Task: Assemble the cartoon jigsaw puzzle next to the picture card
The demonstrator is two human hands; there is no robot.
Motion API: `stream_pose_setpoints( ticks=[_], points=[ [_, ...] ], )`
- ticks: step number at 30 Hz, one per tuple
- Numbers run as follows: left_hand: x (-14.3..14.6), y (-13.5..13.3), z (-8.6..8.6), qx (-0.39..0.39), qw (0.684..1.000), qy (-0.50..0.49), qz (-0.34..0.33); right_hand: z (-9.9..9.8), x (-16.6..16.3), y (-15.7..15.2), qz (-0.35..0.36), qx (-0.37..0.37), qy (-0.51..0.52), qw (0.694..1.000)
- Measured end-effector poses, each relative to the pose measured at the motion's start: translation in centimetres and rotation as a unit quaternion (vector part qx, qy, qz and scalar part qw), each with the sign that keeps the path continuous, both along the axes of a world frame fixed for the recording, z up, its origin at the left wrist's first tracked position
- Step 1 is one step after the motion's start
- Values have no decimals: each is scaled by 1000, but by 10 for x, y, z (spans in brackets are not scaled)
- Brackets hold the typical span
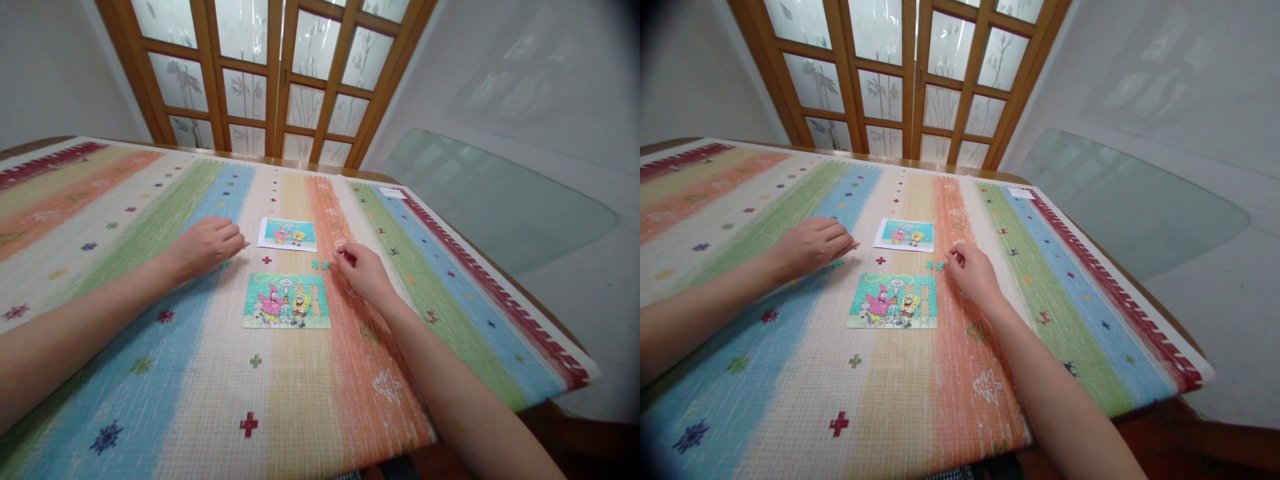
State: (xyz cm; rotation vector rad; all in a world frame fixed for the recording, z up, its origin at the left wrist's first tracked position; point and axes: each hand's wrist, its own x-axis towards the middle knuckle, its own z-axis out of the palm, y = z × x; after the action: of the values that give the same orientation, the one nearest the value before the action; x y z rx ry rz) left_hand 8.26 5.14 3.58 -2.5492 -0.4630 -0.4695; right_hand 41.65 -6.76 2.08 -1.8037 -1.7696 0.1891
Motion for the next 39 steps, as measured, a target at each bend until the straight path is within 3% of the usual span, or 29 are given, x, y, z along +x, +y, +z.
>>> stream_pose_setpoints(
  ticks=[2,4,7,10,16,20,24,27,29,33,39],
  points=[
    [24,-22,13,37,998,-26,-43,11,-14,-8,14,-6,54,998],
    [46,-43,24,60,994,-54,-81,20,-30,-16,73,-104,168,978],
    [72,-66,35,62,991,-60,-106,27,-48,-26,147,-248,342,894],
    [86,-74,39,30,993,-26,-114,27,-56,-31,163,-265,430,847],
    [98,-78,34,-34,990,9,-134,25,-49,-30,176,-266,479,818],
    [91,-88,24,-78,990,-25,-114,33,-32,-25,207,-305,398,840],
    [77,-106,3,-229,966,-55,-108,34,-16,-23,222,-359,211,882],
    [69,-118,-18,-293,945,-48,-136,31,-17,-24,241,-348,109,899],
    [67,-123,-29,-336,934,-41,-115,30,-21,-25,250,-333,59,908],
    [67,-124,-36,-392,916,-26,-77,28,-27,-27,249,-299,-3,921],
    [68,-122,-35,-387,918,-12,-88,29,-26,-29,263,-295,-4,919]
  ],
)
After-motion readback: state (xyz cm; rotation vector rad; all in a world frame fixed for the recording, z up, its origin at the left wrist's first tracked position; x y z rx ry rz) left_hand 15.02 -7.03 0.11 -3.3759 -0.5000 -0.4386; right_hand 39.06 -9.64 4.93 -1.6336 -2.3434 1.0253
